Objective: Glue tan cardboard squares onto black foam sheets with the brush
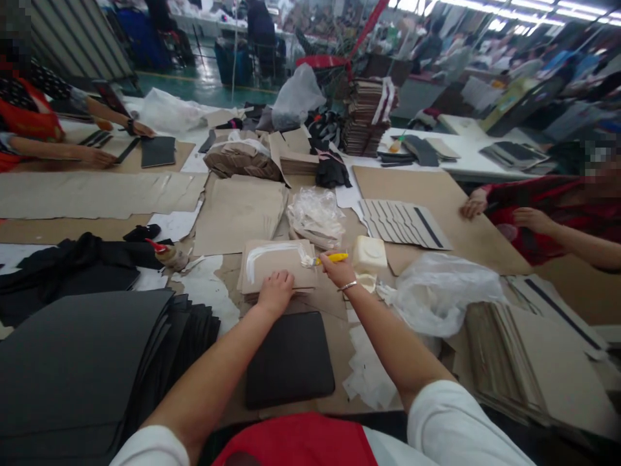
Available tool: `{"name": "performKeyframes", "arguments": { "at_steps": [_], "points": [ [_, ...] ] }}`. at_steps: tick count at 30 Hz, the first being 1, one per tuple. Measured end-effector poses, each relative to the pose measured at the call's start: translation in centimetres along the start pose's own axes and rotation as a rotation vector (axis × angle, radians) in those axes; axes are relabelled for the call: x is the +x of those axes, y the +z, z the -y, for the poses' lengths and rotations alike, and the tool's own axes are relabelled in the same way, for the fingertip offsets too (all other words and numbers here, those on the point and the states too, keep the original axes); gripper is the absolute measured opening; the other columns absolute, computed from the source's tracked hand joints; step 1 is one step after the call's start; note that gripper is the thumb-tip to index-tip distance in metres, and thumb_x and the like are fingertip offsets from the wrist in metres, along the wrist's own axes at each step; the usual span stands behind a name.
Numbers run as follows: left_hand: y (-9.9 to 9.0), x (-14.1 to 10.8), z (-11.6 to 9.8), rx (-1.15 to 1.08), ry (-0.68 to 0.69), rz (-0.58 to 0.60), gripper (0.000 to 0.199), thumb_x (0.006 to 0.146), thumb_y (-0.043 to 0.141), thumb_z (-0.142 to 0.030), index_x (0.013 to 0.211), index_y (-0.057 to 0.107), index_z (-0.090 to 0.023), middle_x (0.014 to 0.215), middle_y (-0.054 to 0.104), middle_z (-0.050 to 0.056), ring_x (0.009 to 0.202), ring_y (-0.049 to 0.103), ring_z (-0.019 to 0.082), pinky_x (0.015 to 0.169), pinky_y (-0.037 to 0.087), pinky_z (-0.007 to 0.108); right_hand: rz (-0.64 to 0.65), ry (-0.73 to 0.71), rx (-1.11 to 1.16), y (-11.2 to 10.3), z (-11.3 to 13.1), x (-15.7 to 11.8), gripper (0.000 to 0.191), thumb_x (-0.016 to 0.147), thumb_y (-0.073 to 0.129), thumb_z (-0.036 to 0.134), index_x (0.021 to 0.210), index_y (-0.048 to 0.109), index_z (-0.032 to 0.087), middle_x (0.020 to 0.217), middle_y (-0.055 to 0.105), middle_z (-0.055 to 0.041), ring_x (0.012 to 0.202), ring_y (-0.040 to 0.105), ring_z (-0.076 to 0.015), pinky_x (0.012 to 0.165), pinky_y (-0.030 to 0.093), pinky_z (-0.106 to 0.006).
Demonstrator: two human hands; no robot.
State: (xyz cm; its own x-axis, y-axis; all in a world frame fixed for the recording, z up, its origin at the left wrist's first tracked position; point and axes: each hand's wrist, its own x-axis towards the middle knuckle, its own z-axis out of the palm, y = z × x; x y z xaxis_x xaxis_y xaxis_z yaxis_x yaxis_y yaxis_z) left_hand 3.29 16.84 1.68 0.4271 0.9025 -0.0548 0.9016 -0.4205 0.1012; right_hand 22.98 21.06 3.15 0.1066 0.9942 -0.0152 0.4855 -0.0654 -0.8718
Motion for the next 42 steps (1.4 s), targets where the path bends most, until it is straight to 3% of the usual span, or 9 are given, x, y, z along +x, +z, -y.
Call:
{"name": "performKeyframes", "arguments": {
  "at_steps": [7, 15, 17, 23, 26, 32, 36, 39, 42],
  "points": [
    [-1.4, 0.7, 0.5, 0.018, 0.092, 0.084, 0.03, 0.079, 0.065, -0.029, 0.104, 0.056, -0.016, 0.103, 0.059, 0.011, 0.103, 0.053, 0.024, 0.086, 0.042, 0.033, -0.018, 0.207, 0.156, -2.4, -0.1, -6.3, 0.023, 0.078, 0.054, 0.042, 0.074, 0.059, 0.02, 0.046, 0.051, 0.0056, 0.036, 0.045, -0.009, 0.037, 0.034, -0.021],
    [-3.5, 1.9, 1.2, 0.002, 0.123, 0.256, 0.019, 0.081, 0.058, -0.032, 0.091, 0.063, -0.016, 0.095, 0.062, 0.008, 0.09, 0.06, 0.021, 0.075, 0.044, 0.029, -0.167, 0.103, 0.436, -3.8, 0.3, -9.3, 0.058, 0.081, 0.047, 0.062, 0.124, 0.048, 0.022, 0.082, 0.069, -0.0021, 0.049, 0.062, -0.0105, 0.047, 0.051, -0.022],
    [-4.3, 1.1, 1.5, -0.044, 0.095, 0.101, 0.014, 0.083, 0.052, -0.025, 0.087, 0.062, -0.017, 0.091, 0.062, 0.007, 0.086, 0.06, 0.019, 0.073, 0.044, 0.028, -0.128, 0.094, 0.417, -2.8, -0.5, -10.0, 0.058, 0.081, 0.046, 0.063, 0.122, 0.047, 0.021, 0.08, 0.069, -0.0029, 0.05, 0.063, -0.0118, 0.048, 0.052, -0.024],
    [-8.0, -3.9, 2.0, -0.444, -0.317, -0.821, 0.004, 0.074, 0.057, -0.019, 0.074, 0.054, -0.017, 0.076, 0.058, 0.003, 0.073, 0.056, 0.014, 0.067, 0.046, 0.025, -0.057, -0.097, 0.313, 1.5, -1.1, -10.2, 0.043, 0.085, 0.043, 0.06, 0.101, 0.048, 0.021, 0.088, 0.068, -0.0061, 0.063, 0.066, -0.014, 0.062, 0.056, -0.032],
    [-7.9, -6.2, 0.5, -0.874, -0.386, -0.957, 0.013, 0.073, 0.061, -0.023, 0.083, 0.056, -0.016, 0.077, 0.06, 0.0, 0.072, 0.059, 0.012, 0.069, 0.049, 0.024, -0.12, -0.119, 0.269, 2.7, 0.0, -9.9, 0.035, 0.087, 0.044, 0.054, 0.098, 0.044, 0.022, 0.086, 0.065, -0.0039, 0.067, 0.065, -0.014, 0.063, 0.053, -0.031],
    [-4.2, -8.9, -3.5, -1.488, -0.39, -0.75, 0.04, 0.07, 0.071, -0.035, 0.104, 0.058, -0.019, 0.095, 0.066, 0.003, 0.089, 0.064, 0.015, 0.085, 0.05, 0.031, -0.333, -0.187, 0.147, 1.2, 0.1, -10.4, 0.025, 0.082, 0.056, 0.039, 0.093, 0.042, 0.021, 0.071, 0.052, 0.0037, 0.063, 0.053, -0.0107, 0.063, 0.046, -0.026],
    [-2.9, -10.8, -2.8, -1.777, -0.456, -0.585, 0.045, 0.072, 0.068, -0.046, 0.108, 0.054, -0.023, 0.098, 0.065, 0.003, 0.087, 0.065, 0.015, 0.079, 0.054, 0.032, -0.364, -0.184, 0.07, -0.9, -2.0, -12.7, 0.02, 0.084, 0.052, 0.036, 0.093, 0.042, 0.022, 0.071, 0.049, 0.0039, 0.06, 0.05, -0.01, 0.06, 0.044, -0.024],
    [-0.6, -13.0, -1.2, -1.776, -0.661, -0.45, 0.04, 0.074, 0.061, -0.054, 0.093, 0.057, -0.02, 0.079, 0.062, 0.0, 0.064, 0.062, 0.012, 0.059, 0.055, 0.027, -0.334, -0.161, -0.127, -1.9, -4.4, -15.5, 0.016, 0.086, 0.048, 0.036, 0.092, 0.044, 0.022, 0.075, 0.053, 0.0014, 0.058, 0.051, -0.0108, 0.057, 0.042, -0.024],
    [2.8, -16.0, -0.2, -1.52, -0.777, -0.251, 0.038, 0.072, 0.062, -0.052, 0.079, 0.061, -0.015, 0.066, 0.056, -0.002, 0.058, 0.057, 0.011, 0.052, 0.052, 0.025, -0.22, -0.149, -0.313, -2.0, -7.5, -18.3, 0.016, 0.086, 0.045, 0.036, 0.091, 0.047, 0.021, 0.076, 0.058, -0.0011, 0.057, 0.053, -0.013, 0.054, 0.04, -0.025]
  ]
}}
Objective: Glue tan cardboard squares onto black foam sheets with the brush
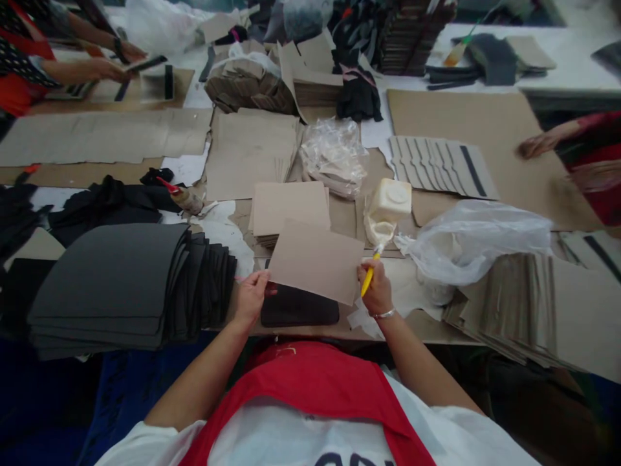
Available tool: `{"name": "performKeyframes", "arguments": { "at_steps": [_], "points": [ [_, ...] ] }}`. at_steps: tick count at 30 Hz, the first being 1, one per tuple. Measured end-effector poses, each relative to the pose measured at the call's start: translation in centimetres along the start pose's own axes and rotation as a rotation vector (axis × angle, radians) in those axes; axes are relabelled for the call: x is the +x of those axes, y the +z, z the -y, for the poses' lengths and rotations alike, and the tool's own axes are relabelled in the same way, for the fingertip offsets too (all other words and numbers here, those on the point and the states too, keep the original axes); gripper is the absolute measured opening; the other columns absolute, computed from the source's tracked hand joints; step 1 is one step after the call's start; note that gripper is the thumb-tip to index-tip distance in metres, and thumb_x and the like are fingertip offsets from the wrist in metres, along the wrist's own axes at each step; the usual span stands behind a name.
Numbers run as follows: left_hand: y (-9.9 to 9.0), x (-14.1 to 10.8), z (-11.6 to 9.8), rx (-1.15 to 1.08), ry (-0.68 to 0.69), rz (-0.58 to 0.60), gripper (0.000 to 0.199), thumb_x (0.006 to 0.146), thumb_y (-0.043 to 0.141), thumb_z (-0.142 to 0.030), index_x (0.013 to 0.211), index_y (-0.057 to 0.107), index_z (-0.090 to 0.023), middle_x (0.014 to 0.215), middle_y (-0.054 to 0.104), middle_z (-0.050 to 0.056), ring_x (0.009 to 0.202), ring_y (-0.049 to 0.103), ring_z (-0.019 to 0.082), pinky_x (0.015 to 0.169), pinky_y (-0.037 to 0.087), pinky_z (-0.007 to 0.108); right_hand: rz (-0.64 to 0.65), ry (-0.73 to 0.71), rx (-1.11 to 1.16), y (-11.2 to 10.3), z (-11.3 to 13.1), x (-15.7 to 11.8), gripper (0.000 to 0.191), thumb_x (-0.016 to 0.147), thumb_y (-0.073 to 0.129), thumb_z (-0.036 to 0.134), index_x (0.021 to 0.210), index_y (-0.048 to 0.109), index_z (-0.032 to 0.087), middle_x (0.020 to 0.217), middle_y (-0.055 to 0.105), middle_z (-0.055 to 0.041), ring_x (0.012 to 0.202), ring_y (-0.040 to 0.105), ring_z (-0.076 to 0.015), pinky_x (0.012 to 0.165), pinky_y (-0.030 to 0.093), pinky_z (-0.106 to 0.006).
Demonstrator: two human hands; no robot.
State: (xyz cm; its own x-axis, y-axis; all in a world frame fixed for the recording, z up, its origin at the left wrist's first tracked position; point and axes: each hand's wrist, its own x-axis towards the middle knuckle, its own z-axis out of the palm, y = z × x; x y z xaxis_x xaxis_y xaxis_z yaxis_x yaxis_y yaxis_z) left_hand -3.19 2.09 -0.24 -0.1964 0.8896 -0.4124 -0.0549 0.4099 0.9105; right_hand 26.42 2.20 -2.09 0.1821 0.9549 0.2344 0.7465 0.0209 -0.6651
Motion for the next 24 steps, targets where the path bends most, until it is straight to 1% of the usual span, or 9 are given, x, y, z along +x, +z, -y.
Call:
{"name": "performKeyframes", "arguments": {
  "at_steps": [2, 4, 6, 8, 10, 13, 17, 20, 24],
  "points": [
    [-1.2, -0.6, 2.6, 0.232, -0.021, 0.036, 0.036, 0.073, 0.06, -0.05, 0.077, 0.065, -0.015, 0.065, 0.057, -0.001, 0.058, 0.056, 0.012, 0.051, 0.05, 0.024, 0.08, -0.034, -0.062, 0.7, -1.5, -1.8, 0.017, 0.087, 0.042, 0.036, 0.091, 0.049, 0.021, 0.075, 0.06, -0.0026, 0.058, 0.056, -0.0149, 0.054, 0.04, -0.026],
    [-2.3, -1.2, 4.7, 0.451, 0.025, 0.073, 0.034, 0.076, 0.056, -0.047, 0.073, 0.067, -0.015, 0.067, 0.06, 0.001, 0.061, 0.056, 0.014, 0.055, 0.048, 0.025, 0.142, -0.065, -0.092, 1.8, -2.5, -3.0, 0.019, 0.088, 0.041, 0.036, 0.091, 0.051, 0.02, 0.074, 0.062, -0.0039, 0.059, 0.058, -0.0162, 0.055, 0.042, -0.026],
    [-3.1, -1.4, 6.2, 0.62, 0.104, 0.093, 0.033, 0.078, 0.053, -0.044, 0.068, 0.068, -0.016, 0.069, 0.063, 0.003, 0.067, 0.057, 0.015, 0.063, 0.045, 0.026, 0.181, -0.093, -0.108, 3.1, -3.1, -3.6, 0.021, 0.089, 0.039, 0.036, 0.091, 0.052, 0.02, 0.076, 0.064, -0.0055, 0.062, 0.06, -0.0172, 0.057, 0.043, -0.027],
    [-3.9, -1.4, 7.3, 0.717, 0.125, 0.106, 0.035, 0.08, 0.051, -0.044, 0.066, 0.068, -0.017, 0.069, 0.065, 0.004, 0.069, 0.058, 0.015, 0.067, 0.042, 0.026, 0.206, -0.113, -0.118, 4.4, -3.4, -3.8, 0.022, 0.089, 0.038, 0.036, 0.09, 0.053, 0.02, 0.078, 0.064, -0.0066, 0.065, 0.061, -0.0182, 0.059, 0.045, -0.028],
    [-4.5, -1.2, 8.0, 0.756, 0.073, 0.114, 0.038, 0.08, 0.049, -0.047, 0.065, 0.067, -0.016, 0.066, 0.064, 0.003, 0.066, 0.056, 0.014, 0.064, 0.038, 0.025, 0.232, -0.114, -0.128, 5.6, -3.5, -3.7, 0.023, 0.089, 0.037, 0.036, 0.089, 0.054, 0.02, 0.078, 0.064, -0.0072, 0.068, 0.061, -0.0191, 0.062, 0.046, -0.029],
    [-4.9, -0.9, 8.8, 0.785, -0.003, 0.113, 0.042, 0.08, 0.047, -0.05, 0.06, 0.063, -0.016, 0.057, 0.057, 0.0, 0.059, 0.051, 0.013, 0.058, 0.032, 0.024, 0.287, -0.079, -0.161, 7.0, -3.8, -3.5, 0.025, 0.089, 0.037, 0.036, 0.088, 0.055, 0.019, 0.077, 0.064, -0.0085, 0.066, 0.06, -0.0199, 0.062, 0.045, -0.03],
    [-5.0, -0.5, 9.4, 0.799, -0.026, 0.107, 0.044, 0.079, 0.045, -0.049, 0.052, 0.055, -0.017, 0.051, 0.047, -0.003, 0.054, 0.044, 0.011, 0.055, 0.028, 0.024, 0.357, -0.025, -0.217, 8.2, -4.0, -3.4, 0.027, 0.089, 0.037, 0.037, 0.089, 0.057, 0.017, 0.075, 0.064, -0.0088, 0.062, 0.059, -0.0198, 0.059, 0.042, -0.03],
    [-4.9, -0.1, 9.6, 0.776, -0.062, 0.104, 0.042, 0.077, 0.045, -0.048, 0.049, 0.051, -0.017, 0.049, 0.043, -0.004, 0.054, 0.041, 0.01, 0.055, 0.026, 0.024, 0.339, -0.001, -0.242, 8.7, -4.0, -3.4, 0.028, 0.089, 0.038, 0.038, 0.088, 0.056, 0.018, 0.071, 0.062, -0.0075, 0.06, 0.058, -0.019, 0.056, 0.04, -0.029],
    [-5.0, 0.4, 9.6, 0.743, -0.101, 0.118, 0.04, 0.075, 0.045, -0.048, 0.048, 0.047, -0.018, 0.048, 0.04, -0.004, 0.053, 0.04, 0.011, 0.054, 0.026, 0.024, 0.278, -0.024, -0.223, 9.2, -3.9, -3.5, 0.028, 0.089, 0.039, 0.041, 0.086, 0.055, 0.019, 0.066, 0.059, -0.0044, 0.054, 0.055, -0.0176, 0.051, 0.038, -0.028]
  ]
}}
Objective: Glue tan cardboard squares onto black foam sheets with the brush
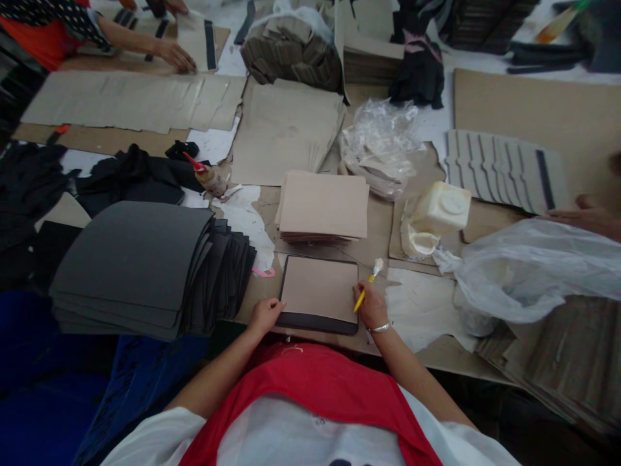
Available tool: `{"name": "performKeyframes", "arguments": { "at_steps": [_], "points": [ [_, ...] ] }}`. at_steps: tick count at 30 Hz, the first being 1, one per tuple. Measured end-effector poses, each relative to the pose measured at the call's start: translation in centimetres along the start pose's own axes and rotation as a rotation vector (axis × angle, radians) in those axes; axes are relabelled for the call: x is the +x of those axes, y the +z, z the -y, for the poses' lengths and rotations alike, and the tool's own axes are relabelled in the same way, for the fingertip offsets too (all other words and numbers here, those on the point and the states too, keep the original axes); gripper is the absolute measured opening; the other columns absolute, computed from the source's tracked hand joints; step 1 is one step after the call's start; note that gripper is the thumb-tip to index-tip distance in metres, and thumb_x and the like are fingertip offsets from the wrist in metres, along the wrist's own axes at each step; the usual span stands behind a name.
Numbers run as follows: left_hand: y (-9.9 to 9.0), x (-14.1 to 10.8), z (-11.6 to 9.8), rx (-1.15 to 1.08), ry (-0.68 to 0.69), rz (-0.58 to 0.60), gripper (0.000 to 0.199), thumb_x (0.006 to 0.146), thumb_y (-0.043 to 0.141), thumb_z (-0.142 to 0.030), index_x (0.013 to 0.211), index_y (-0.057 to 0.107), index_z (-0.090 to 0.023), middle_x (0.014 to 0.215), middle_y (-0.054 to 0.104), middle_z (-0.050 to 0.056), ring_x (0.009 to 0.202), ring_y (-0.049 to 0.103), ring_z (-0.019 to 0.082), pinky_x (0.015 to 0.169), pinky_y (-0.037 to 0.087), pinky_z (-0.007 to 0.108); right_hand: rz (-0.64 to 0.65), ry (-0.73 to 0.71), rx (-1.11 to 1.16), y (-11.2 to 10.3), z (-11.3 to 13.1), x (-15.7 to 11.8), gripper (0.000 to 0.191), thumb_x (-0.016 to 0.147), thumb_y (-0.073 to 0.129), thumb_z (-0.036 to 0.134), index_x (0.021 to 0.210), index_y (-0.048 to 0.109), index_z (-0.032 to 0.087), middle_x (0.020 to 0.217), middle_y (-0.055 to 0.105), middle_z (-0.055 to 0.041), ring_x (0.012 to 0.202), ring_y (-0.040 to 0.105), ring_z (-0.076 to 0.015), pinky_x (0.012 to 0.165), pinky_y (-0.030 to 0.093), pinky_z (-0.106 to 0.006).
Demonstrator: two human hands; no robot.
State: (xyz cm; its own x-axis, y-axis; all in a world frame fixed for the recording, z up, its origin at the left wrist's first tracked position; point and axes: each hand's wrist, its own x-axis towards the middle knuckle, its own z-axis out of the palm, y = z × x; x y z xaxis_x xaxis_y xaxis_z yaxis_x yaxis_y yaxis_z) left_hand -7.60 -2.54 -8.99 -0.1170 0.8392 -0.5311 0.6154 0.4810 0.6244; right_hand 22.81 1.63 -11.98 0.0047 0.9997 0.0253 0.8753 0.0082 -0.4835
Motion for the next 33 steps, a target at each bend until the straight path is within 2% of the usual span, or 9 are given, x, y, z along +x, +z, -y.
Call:
{"name": "performKeyframes", "arguments": {
  "at_steps": [8, 16, 22, 33],
  "points": [
    [0.16, 0.19, 0.22, -0.027, -0.022, 0.029, 0.04, 0.071, 0.045, -0.05, 0.048, 0.046, -0.018, 0.047, 0.039, -0.004, 0.052, 0.04, 0.011, 0.053, 0.027, 0.024, -0.056, -0.016, 0.045, -0.06, 0.49, 0.08, 0.018, 0.085, 0.044, 0.034, 0.085, 0.056, 0.02, 0.067, 0.06, -0.0066, 0.053, 0.054, -0.0187, 0.05, 0.041, -0.032],
    [0.41, 0.57, 0.56, 0.051, -0.002, 0.066, 0.042, 0.071, 0.043, -0.054, 0.048, 0.048, -0.019, 0.049, 0.043, -0.002, 0.053, 0.043, 0.013, 0.054, 0.028, 0.024, 0.025, 0.075, 0.019, 0.41, 0.14, -0.05, 0.016, 0.084, 0.047, 0.029, 0.092, 0.055, 0.018, 0.073, 0.062, -0.0091, 0.06, 0.059, -0.0215, 0.054, 0.044, -0.034],
    [0.11, 0.45, -0.18, 0.044, -0.028, 0.047, 0.041, 0.069, 0.043, -0.054, 0.047, 0.046, -0.02, 0.048, 0.043, -0.002, 0.053, 0.043, 0.013, 0.054, 0.029, 0.025, 0.01, 0.077, 0.076, 0.73, 0.01, -0.22, 0.016, 0.085, 0.046, 0.031, 0.093, 0.055, 0.019, 0.072, 0.061, -0.0084, 0.06, 0.059, -0.0213, 0.055, 0.045, -0.035],
    [0.35, 0.66, 0.17, -0.029, -0.039, 0.035, 0.039, 0.068, 0.047, -0.051, 0.045, 0.044, -0.02, 0.045, 0.039, -0.004, 0.052, 0.039, 0.011, 0.053, 0.028, 0.024, 0.005, 0.02, 0.008, 0.66, 0.11, -0.1, 0.021, 0.088, 0.041, 0.034, 0.091, 0.055, 0.02, 0.07, 0.061, -0.0072, 0.057, 0.057, -0.0199, 0.053, 0.042, -0.032]
  ]
}}
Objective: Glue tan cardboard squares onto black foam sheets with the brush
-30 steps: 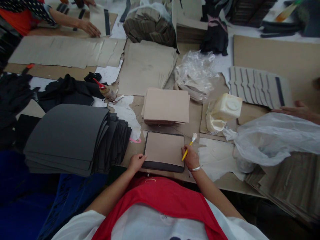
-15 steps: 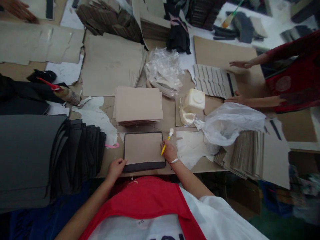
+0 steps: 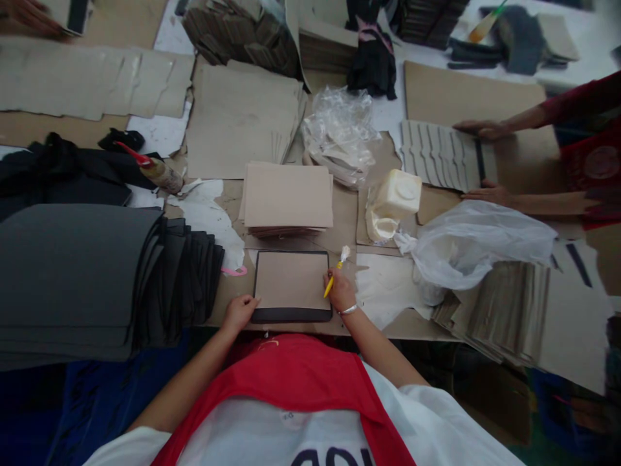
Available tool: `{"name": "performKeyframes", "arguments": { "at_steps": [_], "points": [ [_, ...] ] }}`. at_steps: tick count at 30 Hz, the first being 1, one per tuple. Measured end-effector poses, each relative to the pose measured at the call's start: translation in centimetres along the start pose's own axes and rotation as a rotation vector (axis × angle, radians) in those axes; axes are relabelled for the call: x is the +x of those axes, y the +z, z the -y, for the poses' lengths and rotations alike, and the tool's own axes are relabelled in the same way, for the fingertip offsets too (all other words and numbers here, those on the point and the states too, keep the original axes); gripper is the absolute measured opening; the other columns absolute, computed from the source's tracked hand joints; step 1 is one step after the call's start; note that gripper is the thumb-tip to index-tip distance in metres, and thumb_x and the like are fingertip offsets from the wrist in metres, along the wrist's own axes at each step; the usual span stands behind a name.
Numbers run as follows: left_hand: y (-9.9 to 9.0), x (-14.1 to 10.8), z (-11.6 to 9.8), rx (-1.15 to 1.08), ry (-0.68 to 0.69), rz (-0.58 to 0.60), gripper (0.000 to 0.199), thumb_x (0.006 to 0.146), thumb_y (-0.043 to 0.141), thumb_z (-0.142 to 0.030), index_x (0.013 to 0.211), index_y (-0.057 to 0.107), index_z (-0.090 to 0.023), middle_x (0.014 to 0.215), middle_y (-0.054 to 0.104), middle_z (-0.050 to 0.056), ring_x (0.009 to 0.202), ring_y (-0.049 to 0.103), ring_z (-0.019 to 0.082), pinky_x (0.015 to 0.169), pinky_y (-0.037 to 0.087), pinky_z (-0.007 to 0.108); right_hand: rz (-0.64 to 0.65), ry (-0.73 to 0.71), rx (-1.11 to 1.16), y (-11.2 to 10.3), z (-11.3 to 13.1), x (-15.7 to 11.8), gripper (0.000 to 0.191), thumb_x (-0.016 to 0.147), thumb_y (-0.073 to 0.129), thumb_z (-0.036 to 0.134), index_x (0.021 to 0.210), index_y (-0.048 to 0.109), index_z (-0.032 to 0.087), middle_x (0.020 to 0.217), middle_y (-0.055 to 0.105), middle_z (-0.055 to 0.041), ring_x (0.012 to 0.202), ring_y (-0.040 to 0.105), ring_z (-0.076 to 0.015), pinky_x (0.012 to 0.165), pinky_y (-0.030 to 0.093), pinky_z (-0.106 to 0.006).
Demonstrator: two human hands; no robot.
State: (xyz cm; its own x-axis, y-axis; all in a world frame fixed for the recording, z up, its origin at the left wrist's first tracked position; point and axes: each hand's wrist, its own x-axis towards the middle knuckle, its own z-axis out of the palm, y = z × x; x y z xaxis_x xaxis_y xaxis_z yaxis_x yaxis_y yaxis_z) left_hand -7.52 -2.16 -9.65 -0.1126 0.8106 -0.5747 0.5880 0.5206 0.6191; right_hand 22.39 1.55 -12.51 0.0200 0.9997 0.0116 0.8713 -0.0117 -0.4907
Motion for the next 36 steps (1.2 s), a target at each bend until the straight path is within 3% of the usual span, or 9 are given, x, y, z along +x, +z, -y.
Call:
{"name": "performKeyframes", "arguments": {
  "at_steps": [6, 20, 26, 30, 33, 36],
  "points": [
    [-0.3, 0.3, 0.2, 0.014, -0.024, -0.013, 0.035, 0.07, 0.05, -0.042, 0.045, 0.045, -0.018, 0.047, 0.039, -0.004, 0.053, 0.039, 0.011, 0.053, 0.026, 0.024, 0.036, 0.011, -0.052, 0.3, 0.1, 0.1, 0.024, 0.086, 0.044, 0.036, 0.094, 0.057, 0.018, 0.072, 0.06, -0.0085, 0.056, 0.054, -0.0197, 0.053, 0.039, -0.032],
    [-0.6, 0.0, 0.0, 0.023, -0.017, 0.01, 0.037, 0.071, 0.052, -0.046, 0.048, 0.045, -0.018, 0.049, 0.042, -0.004, 0.052, 0.039, 0.01, 0.052, 0.026, 0.024, -0.012, 0.012, -0.059, 0.2, 0.9, -0.1, 0.027, 0.087, 0.044, 0.038, 0.092, 0.057, 0.015, 0.066, 0.056, -0.0049, 0.053, 0.044, -0.0127, 0.051, 0.03, -0.027],
    [-0.6, -0.2, -0.2, 0.113, -0.013, 0.007, 0.035, 0.074, 0.05, -0.041, 0.049, 0.045, -0.018, 0.05, 0.043, -0.004, 0.053, 0.042, 0.011, 0.053, 0.028, 0.023, 0.013, 0.013, -0.002, 0.5, 0.7, -0.2, 0.026, 0.087, 0.043, 0.036, 0.093, 0.056, 0.015, 0.07, 0.057, -0.0062, 0.059, 0.049, -0.0152, 0.055, 0.035, -0.028],
    [-1.7, -0.8, -0.7, 0.228, 0.014, 0.033, 0.034, 0.077, 0.051, -0.039, 0.05, 0.048, -0.019, 0.053, 0.048, 0.0, 0.06, 0.049, 0.015, 0.059, 0.034, 0.025, -0.009, -0.009, 0.025, 0.2, 0.8, -0.2, 0.021, 0.085, 0.045, 0.034, 0.091, 0.055, 0.017, 0.067, 0.055, -0.0051, 0.058, 0.05, -0.0169, 0.056, 0.039, -0.03],
    [-2.4, -0.8, -2.1, 0.496, 0.145, -0.081, 0.026, 0.075, 0.059, -0.041, 0.071, 0.061, -0.016, 0.079, 0.063, 0.012, 0.082, 0.057, 0.025, 0.073, 0.041, 0.032, 0.015, 0.018, 0.013, -0.6, 1.3, 0.0, 0.022, 0.083, 0.052, 0.035, 0.095, 0.054, 0.017, 0.071, 0.057, -0.0078, 0.064, 0.054, -0.0196, 0.059, 0.042, -0.033],
    [-1.4, -0.4, -5.1, 0.69, 0.448, -0.126, 0.036, 0.079, 0.055, -0.026, 0.113, 0.058, -0.014, 0.124, 0.055, 0.02, 0.116, 0.048, 0.031, 0.095, 0.038, 0.042, 0.108, 0.095, -0.131, -1.8, 2.1, 0.2, 0.03, 0.083, 0.057, 0.037, 0.103, 0.052, 0.015, 0.083, 0.061, -0.0134, 0.075, 0.059, -0.0239, 0.065, 0.043, -0.035]
  ]
}}
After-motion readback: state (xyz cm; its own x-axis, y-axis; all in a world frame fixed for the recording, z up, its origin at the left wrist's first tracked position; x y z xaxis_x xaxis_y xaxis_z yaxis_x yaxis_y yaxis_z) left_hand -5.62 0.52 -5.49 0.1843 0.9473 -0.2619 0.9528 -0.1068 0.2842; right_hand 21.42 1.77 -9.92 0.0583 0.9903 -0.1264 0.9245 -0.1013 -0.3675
